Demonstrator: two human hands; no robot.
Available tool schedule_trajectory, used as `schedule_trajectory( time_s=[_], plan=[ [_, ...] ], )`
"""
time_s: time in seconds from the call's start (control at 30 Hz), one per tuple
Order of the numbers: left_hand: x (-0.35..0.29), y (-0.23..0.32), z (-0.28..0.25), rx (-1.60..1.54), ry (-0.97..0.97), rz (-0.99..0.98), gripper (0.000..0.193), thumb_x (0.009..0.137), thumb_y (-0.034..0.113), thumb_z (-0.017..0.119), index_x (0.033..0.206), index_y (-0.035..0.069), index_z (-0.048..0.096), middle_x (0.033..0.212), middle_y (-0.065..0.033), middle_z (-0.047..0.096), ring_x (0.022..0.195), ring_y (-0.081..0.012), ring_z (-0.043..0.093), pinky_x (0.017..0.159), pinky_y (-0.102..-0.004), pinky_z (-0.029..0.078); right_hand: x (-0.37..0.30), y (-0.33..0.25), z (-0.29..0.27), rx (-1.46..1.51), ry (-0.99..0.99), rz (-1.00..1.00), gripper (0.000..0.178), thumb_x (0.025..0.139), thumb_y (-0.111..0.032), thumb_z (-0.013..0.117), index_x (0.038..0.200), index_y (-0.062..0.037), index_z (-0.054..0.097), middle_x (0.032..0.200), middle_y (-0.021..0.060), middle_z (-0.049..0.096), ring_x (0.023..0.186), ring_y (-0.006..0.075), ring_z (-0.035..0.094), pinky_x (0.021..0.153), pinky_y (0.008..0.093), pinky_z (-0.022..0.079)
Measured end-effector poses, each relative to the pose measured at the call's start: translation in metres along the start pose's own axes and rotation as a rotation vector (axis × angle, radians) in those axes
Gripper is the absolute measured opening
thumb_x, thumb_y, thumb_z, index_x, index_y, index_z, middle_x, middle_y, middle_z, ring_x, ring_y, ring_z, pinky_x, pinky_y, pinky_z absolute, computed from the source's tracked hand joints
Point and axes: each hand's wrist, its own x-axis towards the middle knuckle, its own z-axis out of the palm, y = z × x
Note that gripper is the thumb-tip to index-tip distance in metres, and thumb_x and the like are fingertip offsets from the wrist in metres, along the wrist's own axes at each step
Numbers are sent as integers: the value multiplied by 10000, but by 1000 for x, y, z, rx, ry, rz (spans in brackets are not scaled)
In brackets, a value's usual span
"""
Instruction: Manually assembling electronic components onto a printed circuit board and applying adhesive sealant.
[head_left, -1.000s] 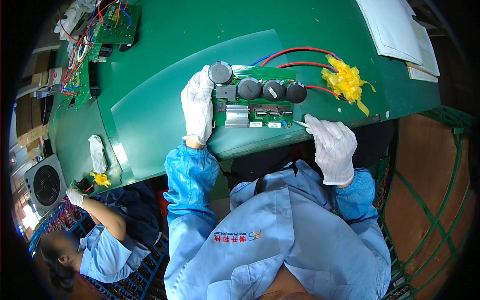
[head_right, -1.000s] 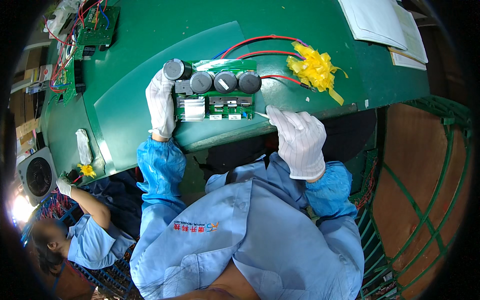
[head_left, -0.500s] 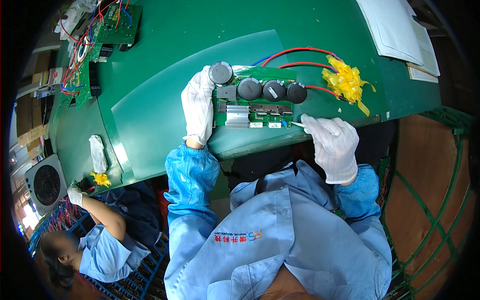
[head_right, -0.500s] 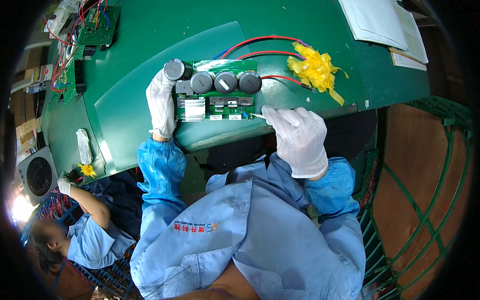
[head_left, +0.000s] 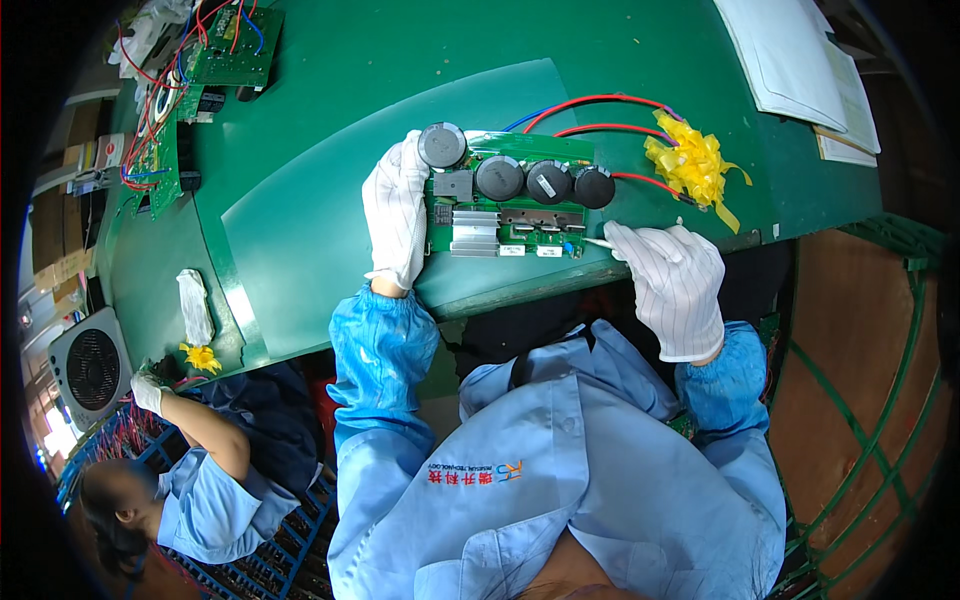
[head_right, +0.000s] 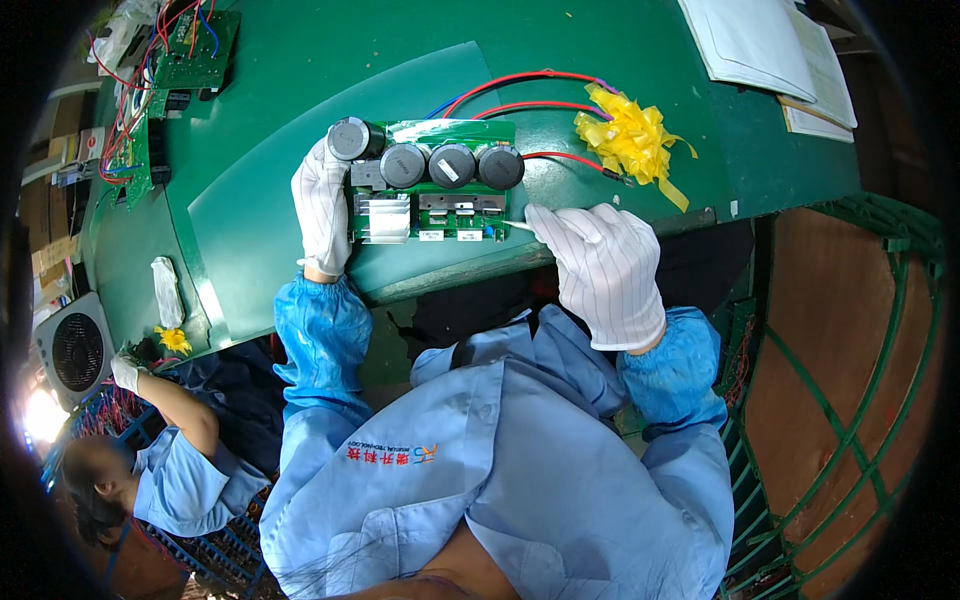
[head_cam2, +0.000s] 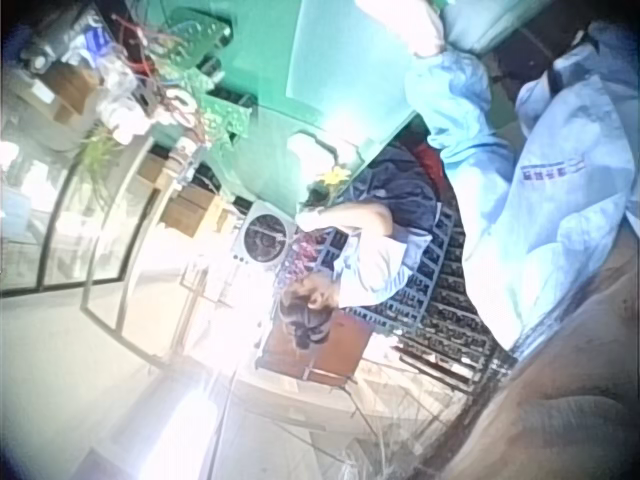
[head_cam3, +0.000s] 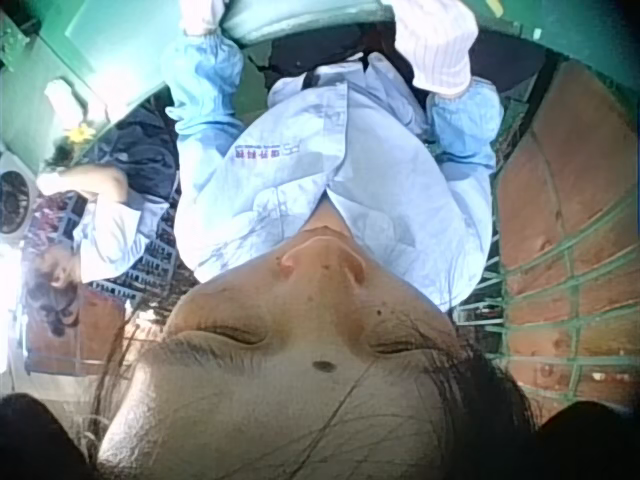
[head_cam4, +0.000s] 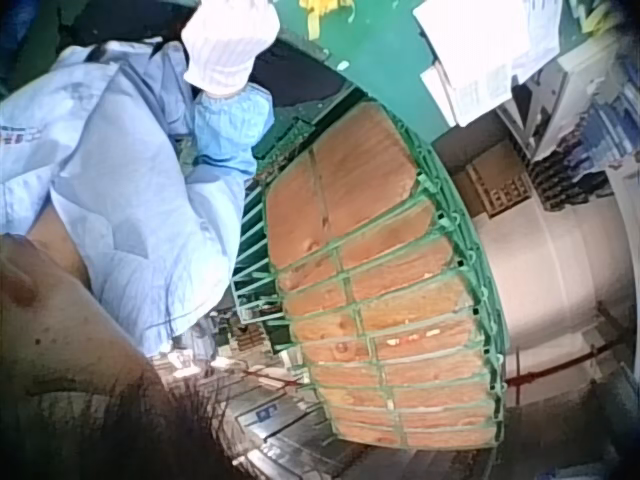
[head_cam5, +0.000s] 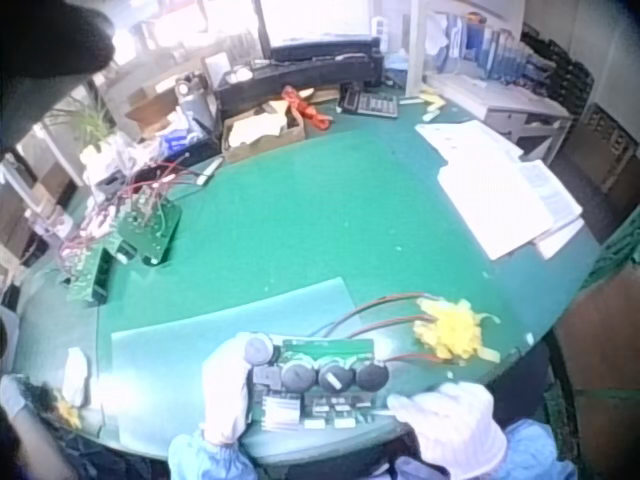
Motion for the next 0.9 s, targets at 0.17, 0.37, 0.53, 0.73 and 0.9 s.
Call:
schedule_trajectory(
  time_s=[0.17,0.37,0.53,0.73,0.9],
  plan=[
    [-2,4,3,-21,18,-16,383,1035,299,528,1176,-39,643,1108,-143,685,1025,-245,633,951,-325,460,4,6,-3,29,8,-44,311,774,-60,660,1076,-99,724,927,37,691,735,246,625,650,379,472],
    [-1,8,2,-9,-6,-22,383,1036,305,527,1157,-40,643,1100,-136,686,1011,-236,634,939,-320,465,18,11,-12,46,-41,-127,293,732,-87,676,1024,-98,692,869,32,634,719,247,598,613,398,444],
    [-1,6,3,-27,2,-50,385,1040,308,514,1161,-35,642,1107,-136,686,1014,-236,633,941,-323,466,34,9,-21,-4,-90,-197,263,728,-90,677,990,-81,698,839,28,623,690,233,583,599,380,445],
    [0,2,2,40,-1,-6,391,1038,297,511,1189,-43,631,1143,-165,677,1063,-286,637,974,-346,461,34,-1,-28,-95,-63,-157,289,723,-70,670,1010,-64,703,832,39,616,683,235,576,597,367,451],
    [0,0,1,23,-1,-10,389,1037,294,507,1194,-41,629,1148,-177,673,1075,-299,636,984,-351,458,27,3,-24,-46,0,-138,339,731,-51,668,1069,-70,693,836,48,617,697,247,585,612,374,464]
  ],
)
